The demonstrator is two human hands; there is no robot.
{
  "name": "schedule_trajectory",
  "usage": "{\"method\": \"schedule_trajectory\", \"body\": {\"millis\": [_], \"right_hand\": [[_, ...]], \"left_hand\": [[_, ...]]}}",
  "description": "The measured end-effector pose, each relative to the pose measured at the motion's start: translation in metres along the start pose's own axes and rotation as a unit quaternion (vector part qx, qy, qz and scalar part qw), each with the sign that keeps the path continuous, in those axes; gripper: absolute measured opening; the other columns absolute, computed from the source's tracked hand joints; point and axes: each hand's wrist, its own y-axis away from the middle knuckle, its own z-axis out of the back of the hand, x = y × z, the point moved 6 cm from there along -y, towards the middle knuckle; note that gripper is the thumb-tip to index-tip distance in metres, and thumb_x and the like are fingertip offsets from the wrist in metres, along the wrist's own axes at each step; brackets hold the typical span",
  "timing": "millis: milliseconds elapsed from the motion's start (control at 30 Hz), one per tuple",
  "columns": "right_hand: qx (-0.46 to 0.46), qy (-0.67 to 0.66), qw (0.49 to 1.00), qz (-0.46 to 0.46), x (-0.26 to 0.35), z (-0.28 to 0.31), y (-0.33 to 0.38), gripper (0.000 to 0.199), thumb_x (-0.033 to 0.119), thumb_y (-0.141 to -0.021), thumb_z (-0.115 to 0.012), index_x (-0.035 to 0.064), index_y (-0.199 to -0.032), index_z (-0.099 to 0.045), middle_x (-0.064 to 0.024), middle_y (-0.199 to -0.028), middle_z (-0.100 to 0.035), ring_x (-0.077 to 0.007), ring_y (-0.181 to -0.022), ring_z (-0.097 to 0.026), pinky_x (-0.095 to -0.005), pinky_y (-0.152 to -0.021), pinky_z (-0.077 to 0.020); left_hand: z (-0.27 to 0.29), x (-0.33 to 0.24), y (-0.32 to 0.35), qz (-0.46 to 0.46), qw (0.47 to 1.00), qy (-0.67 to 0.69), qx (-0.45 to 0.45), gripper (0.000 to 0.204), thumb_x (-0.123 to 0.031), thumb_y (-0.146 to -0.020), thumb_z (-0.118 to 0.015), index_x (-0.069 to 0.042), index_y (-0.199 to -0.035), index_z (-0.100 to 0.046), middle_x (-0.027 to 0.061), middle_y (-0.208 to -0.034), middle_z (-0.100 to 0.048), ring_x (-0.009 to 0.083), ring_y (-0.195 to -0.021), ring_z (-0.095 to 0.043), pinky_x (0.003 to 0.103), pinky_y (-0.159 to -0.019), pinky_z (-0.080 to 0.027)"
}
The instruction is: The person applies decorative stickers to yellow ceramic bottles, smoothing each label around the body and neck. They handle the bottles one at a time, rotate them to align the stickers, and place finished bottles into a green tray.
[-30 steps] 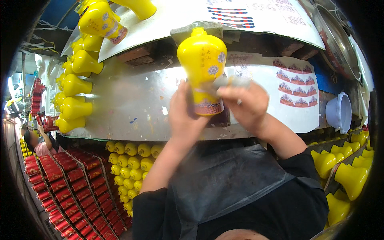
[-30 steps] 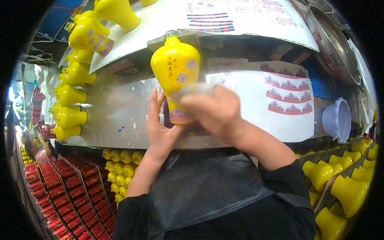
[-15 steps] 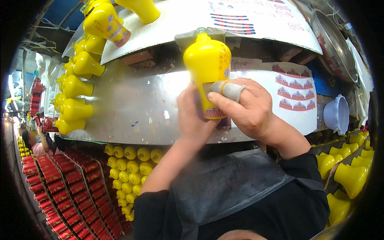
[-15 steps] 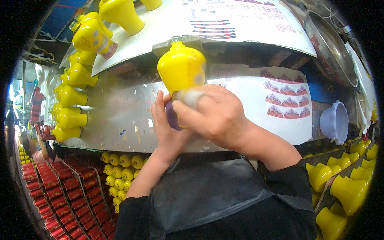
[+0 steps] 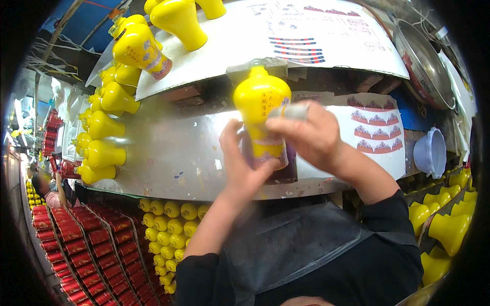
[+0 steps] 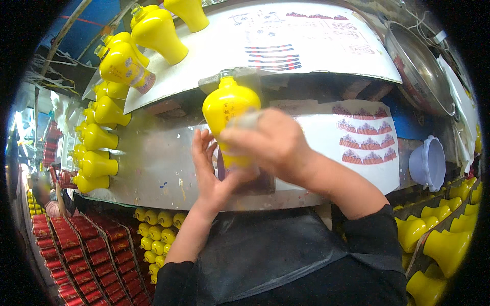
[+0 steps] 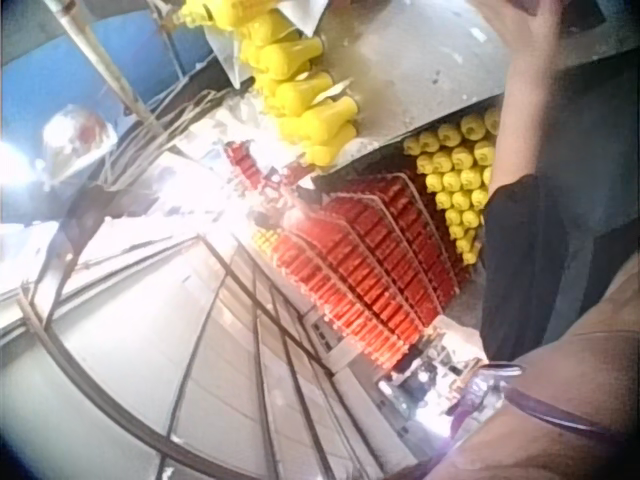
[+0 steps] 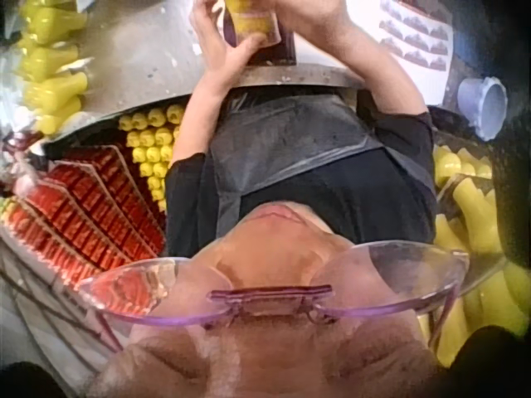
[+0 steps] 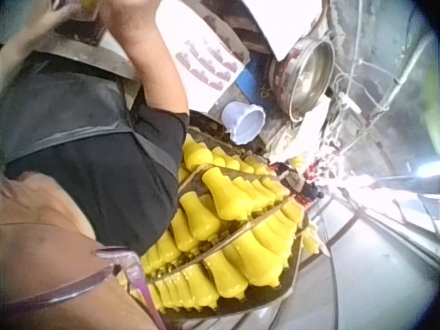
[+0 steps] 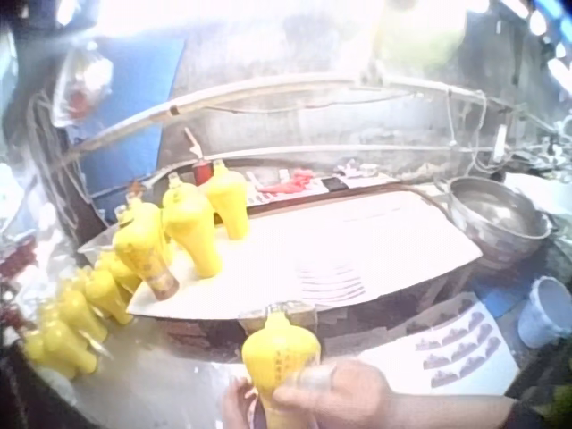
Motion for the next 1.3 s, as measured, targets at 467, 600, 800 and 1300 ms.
{"method": "schedule_trajectory", "body": {"millis": [467, 600, 800, 1300], "right_hand": [[0.103, -0.067, 0.958, -0.258, -0.085, -0.015, -0.027, 0.021, 0.011, -0.096, -0.068, 0.0019, -0.114, -0.069, -0.0138, -0.101, -0.073, -0.0232, -0.093, -0.073, -0.0333, -0.083, -0.059], [0.065, -0.017, 0.981, -0.182, -0.082, -0.017, -0.041, 0.018, 0.015, -0.09, -0.066, 0.003, -0.103, -0.07, -0.0194, -0.092, -0.072, -0.0365, -0.084, -0.071, -0.0412, -0.077, -0.0562], [0.151, 0.103, 0.982, 0.052, -0.024, -0.01, -0.019, 0.029, 0.008, -0.081, -0.075, 0.0134, -0.109, -0.075, -0.0032, -0.088, -0.067, -0.0201, -0.088, -0.068, -0.0344, -0.076, -0.0571], [0.064, -0.01, 0.997, 0.053, 0.023, -0.003, 0.014, 0.03, 0.013, -0.077, -0.078, 0.0145, -0.107, -0.075, -0.0008, -0.078, -0.06, -0.0173, -0.073, -0.065, -0.0321, -0.063, -0.0546]], "left_hand": [[-0.012, -0.008, -0.092, 0.02, 0.996, -0.064, -0.058, 0.052, -0.03, -0.094, -0.066, -0.001, -0.135, -0.051, 0.0186, -0.127, -0.046, 0.0345, -0.122, -0.049, 0.045, -0.108, -0.04], [-0.012, 0.014, -0.09, 0.1, 0.988, 0.104, -0.059, 0.042, -0.026, -0.103, -0.048, 0.001, -0.135, -0.053, 0.0169, -0.131, -0.046, 0.0284, -0.123, -0.049, 0.04, -0.11, -0.039], [-0.009, 0.007, -0.092, 0.199, 0.926, 0.317, -0.054, 0.033, -0.021, -0.108, -0.047, -0.001, -0.133, -0.054, 0.0103, -0.125, -0.058, 0.0162, -0.111, -0.059, 0.032, -0.1, -0.049], [-0.016, 0.016, -0.103, 0.187, 0.945, 0.263, -0.045, 0.037, -0.031, -0.11, -0.04, -0.001, -0.125, -0.057, 0.0103, -0.113, -0.065, 0.0171, -0.101, -0.064, 0.033, -0.092, -0.053]]}}
